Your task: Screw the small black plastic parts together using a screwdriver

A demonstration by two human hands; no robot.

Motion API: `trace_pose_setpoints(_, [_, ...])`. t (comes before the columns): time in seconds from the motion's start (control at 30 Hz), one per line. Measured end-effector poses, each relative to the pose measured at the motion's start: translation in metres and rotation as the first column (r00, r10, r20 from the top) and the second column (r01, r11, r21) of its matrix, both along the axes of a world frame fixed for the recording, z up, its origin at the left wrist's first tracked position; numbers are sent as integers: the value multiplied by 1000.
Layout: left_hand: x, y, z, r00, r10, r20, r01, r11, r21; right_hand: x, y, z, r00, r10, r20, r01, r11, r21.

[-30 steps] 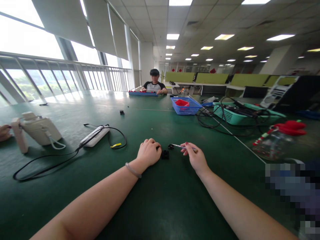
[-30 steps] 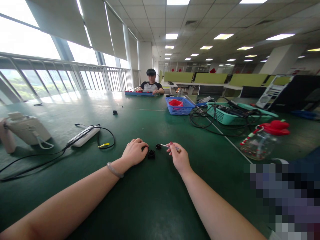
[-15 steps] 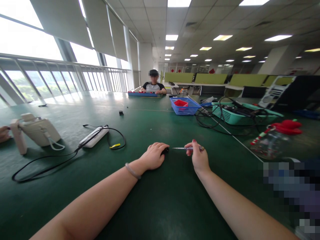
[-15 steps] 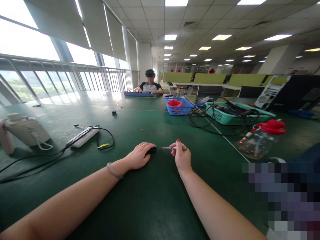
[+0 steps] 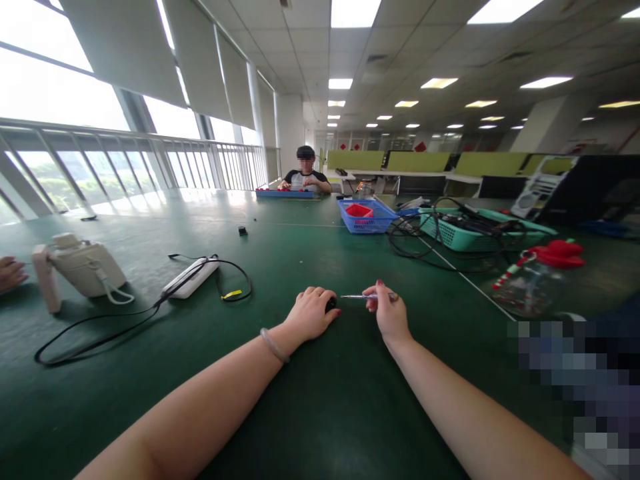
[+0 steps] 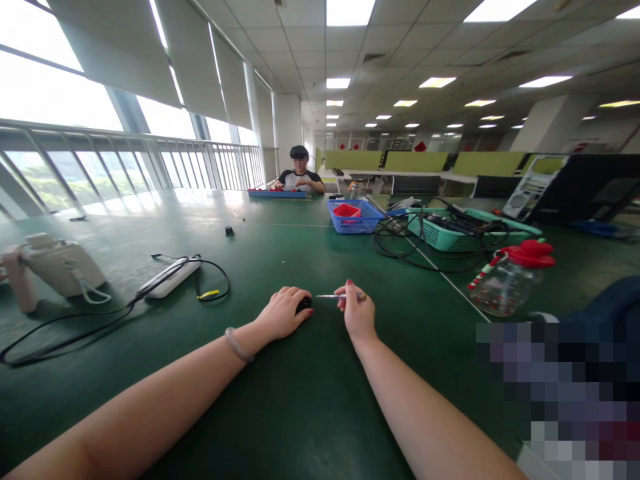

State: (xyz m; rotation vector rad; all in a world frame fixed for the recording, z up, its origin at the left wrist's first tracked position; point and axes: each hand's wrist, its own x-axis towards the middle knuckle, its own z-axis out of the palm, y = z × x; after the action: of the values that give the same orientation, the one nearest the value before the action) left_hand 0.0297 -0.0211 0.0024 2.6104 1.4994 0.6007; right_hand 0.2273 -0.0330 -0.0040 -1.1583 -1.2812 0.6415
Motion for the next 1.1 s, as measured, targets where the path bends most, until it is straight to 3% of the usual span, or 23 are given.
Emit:
trace_pose_setpoints(0.37, [4,-6,7,999,19,-42,-20,1000,-21,0,-6,4,999,22,32,-21,999,-27])
trace_pose_setpoints(1.1, [2,-4,3,1000,8,-29,-8,1000,12,1,-3,1,999,27,46,-27,1000,-14])
